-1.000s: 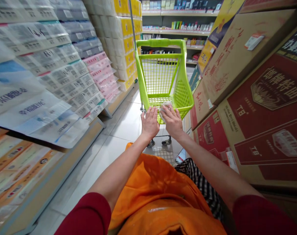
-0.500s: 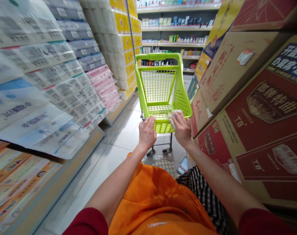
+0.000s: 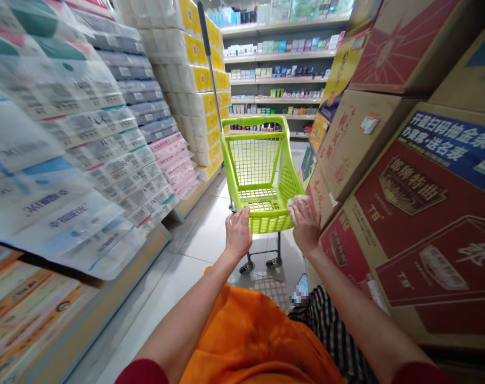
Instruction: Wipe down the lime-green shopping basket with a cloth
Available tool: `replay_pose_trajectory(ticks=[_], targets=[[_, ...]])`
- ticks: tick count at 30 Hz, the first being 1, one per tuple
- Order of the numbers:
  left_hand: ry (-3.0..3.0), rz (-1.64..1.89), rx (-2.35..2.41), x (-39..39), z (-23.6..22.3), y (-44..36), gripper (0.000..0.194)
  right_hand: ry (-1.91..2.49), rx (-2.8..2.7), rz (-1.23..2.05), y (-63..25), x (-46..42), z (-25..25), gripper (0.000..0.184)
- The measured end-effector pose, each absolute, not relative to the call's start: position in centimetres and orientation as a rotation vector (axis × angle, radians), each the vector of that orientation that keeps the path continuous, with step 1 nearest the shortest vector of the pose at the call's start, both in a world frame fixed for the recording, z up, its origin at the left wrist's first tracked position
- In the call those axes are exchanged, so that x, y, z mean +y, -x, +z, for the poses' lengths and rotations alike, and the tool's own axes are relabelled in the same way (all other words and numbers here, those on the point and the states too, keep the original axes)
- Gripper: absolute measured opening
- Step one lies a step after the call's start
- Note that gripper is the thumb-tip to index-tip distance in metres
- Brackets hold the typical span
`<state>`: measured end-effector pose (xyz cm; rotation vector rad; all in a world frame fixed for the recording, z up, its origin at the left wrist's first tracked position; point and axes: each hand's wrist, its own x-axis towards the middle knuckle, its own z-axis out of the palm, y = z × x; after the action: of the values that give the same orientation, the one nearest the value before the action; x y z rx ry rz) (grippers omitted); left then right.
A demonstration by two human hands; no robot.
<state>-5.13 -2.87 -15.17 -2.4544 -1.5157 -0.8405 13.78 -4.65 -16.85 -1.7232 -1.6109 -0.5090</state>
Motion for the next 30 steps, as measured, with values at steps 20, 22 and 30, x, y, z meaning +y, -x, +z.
replay_pose_trajectory(ticks=[20, 22, 30], targets=[[2.458, -0.736, -1.531, -3.4, -14.5, 4.6, 0.061, 1.501, -1.845, -0.448, -10.4, -4.7, -17.2, 0.034], [2.456, -0.727, -1.539, -3.5, -14.5, 4.8, 0.06, 1.592, -1.739, -0.475, -12.3, -4.8, -17.1, 0.037], [2.474, -0.791, -1.498, -3.2, -14.5, 4.6, 0.062, 1.518, -1.844, -0.434, -8.3, -4.7, -17.3, 0.036]])
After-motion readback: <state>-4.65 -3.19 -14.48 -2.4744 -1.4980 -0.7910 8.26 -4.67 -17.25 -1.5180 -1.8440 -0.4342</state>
